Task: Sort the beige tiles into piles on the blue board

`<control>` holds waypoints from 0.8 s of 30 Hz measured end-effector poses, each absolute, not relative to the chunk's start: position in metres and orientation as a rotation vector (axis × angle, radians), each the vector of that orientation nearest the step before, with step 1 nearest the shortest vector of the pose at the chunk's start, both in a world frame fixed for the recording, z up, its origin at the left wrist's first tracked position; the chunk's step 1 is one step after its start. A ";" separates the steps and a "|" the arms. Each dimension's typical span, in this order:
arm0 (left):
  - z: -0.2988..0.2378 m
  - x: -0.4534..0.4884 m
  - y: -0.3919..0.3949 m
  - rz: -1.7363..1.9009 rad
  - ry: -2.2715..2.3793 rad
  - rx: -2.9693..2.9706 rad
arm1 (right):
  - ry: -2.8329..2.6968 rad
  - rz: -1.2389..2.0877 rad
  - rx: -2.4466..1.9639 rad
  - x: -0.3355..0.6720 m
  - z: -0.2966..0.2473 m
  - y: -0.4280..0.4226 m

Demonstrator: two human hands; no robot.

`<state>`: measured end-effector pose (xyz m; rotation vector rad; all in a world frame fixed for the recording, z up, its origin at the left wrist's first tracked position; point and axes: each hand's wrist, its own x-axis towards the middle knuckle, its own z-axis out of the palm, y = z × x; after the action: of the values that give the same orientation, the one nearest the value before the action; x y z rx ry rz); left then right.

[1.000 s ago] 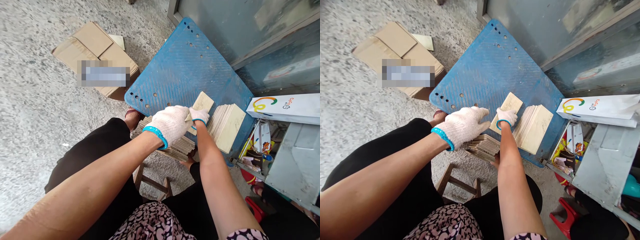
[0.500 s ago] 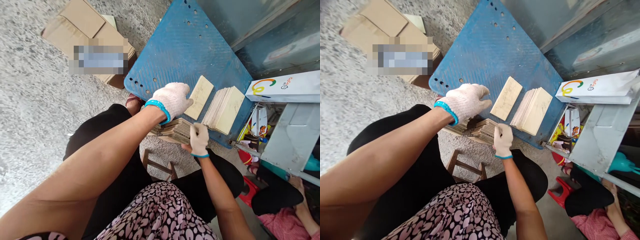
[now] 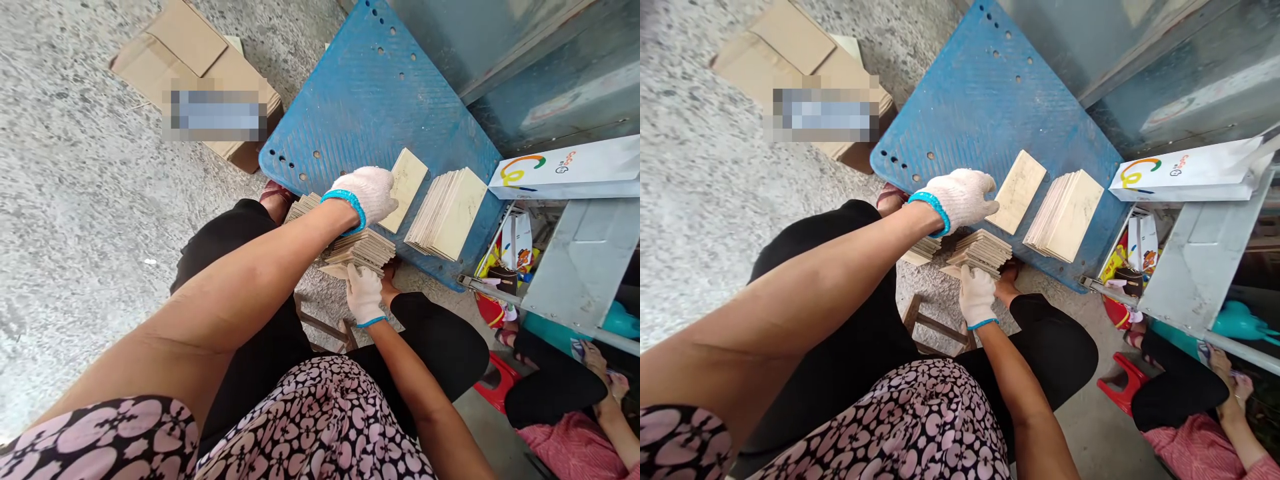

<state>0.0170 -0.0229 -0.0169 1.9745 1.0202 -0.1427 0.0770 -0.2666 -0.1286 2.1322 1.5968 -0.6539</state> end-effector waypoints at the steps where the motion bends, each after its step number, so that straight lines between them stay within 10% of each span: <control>1: -0.017 0.017 -0.023 -0.140 1.009 1.992 | 1.596 -0.646 2.130 0.076 -0.130 -0.267; 24: -0.023 0.014 -0.023 -0.262 0.942 2.164 | 1.718 -0.956 2.178 0.069 -0.143 -0.292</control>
<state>0.0145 -0.0226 -0.0233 2.1637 0.9419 -0.2616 0.0694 -0.2921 -0.1426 2.1783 1.7183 -0.9564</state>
